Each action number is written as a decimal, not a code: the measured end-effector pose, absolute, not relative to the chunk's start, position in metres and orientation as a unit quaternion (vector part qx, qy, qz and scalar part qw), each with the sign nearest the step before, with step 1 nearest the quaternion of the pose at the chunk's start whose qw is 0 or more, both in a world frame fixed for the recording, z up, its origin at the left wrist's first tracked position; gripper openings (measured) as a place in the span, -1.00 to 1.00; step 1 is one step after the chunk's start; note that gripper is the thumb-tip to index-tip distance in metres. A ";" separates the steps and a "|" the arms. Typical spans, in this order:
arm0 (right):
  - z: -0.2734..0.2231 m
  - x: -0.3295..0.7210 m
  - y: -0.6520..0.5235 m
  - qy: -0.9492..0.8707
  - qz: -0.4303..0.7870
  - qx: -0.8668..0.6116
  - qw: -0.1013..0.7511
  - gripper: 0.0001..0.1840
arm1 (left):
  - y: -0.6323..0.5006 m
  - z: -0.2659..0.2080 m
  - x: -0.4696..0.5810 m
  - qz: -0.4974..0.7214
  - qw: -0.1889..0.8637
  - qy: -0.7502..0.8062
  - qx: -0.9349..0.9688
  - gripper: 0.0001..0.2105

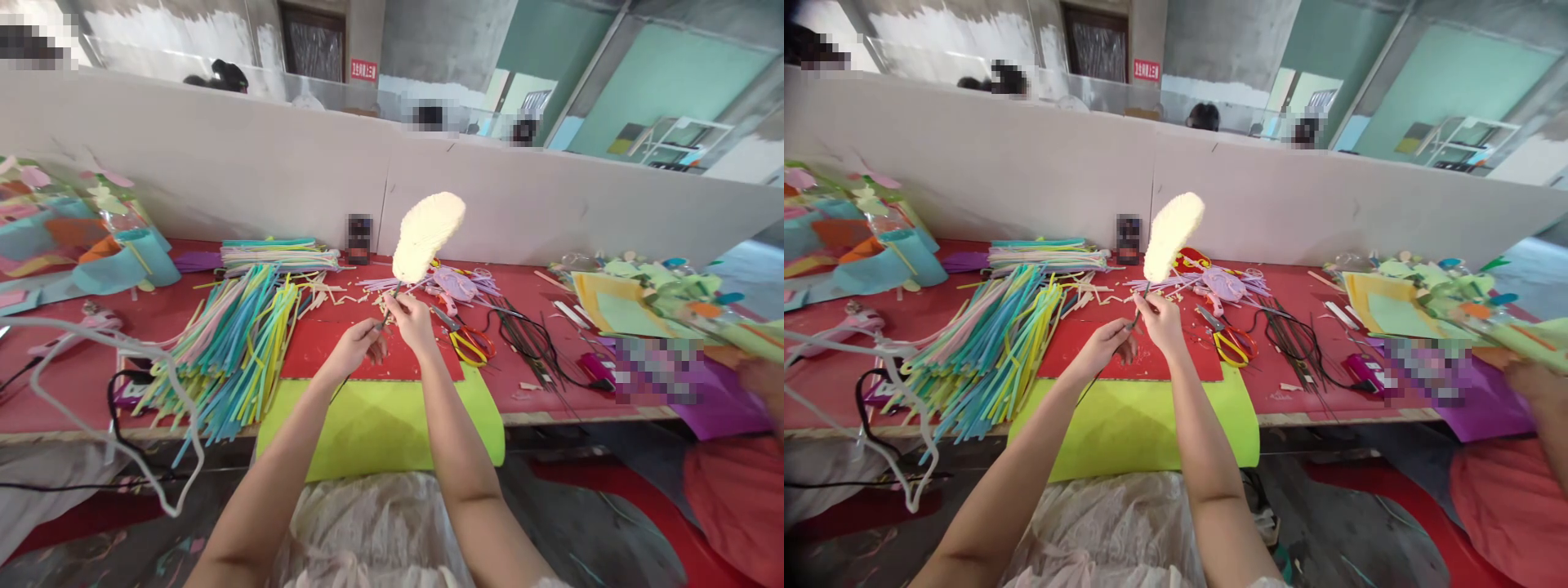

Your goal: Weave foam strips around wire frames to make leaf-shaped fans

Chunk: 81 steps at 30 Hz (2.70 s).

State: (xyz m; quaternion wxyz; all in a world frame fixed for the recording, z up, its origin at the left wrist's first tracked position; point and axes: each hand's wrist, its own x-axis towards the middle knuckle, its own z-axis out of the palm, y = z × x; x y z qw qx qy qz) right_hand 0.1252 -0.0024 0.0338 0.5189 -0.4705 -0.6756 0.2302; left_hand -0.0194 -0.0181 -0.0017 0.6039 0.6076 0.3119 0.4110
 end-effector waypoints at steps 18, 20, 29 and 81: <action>0.016 0.136 0.002 -0.608 0.451 -0.289 0.586 -0.55 | -0.030 0.013 -0.020 0.346 0.685 0.204 0.608 -0.76; 0.013 0.138 0.002 -0.615 0.437 -0.297 0.586 -0.55 | -0.029 0.010 -0.018 0.367 0.621 0.246 0.647 -0.76; 0.009 0.142 -0.003 -0.655 0.388 -0.329 0.558 -0.61 | -0.028 0.005 -0.018 0.373 0.454 0.363 0.723 -0.81; -0.029 0.133 0.003 -0.605 0.040 -0.486 0.630 -0.64 | -0.003 0.016 0.019 0.294 0.287 0.592 0.694 -0.80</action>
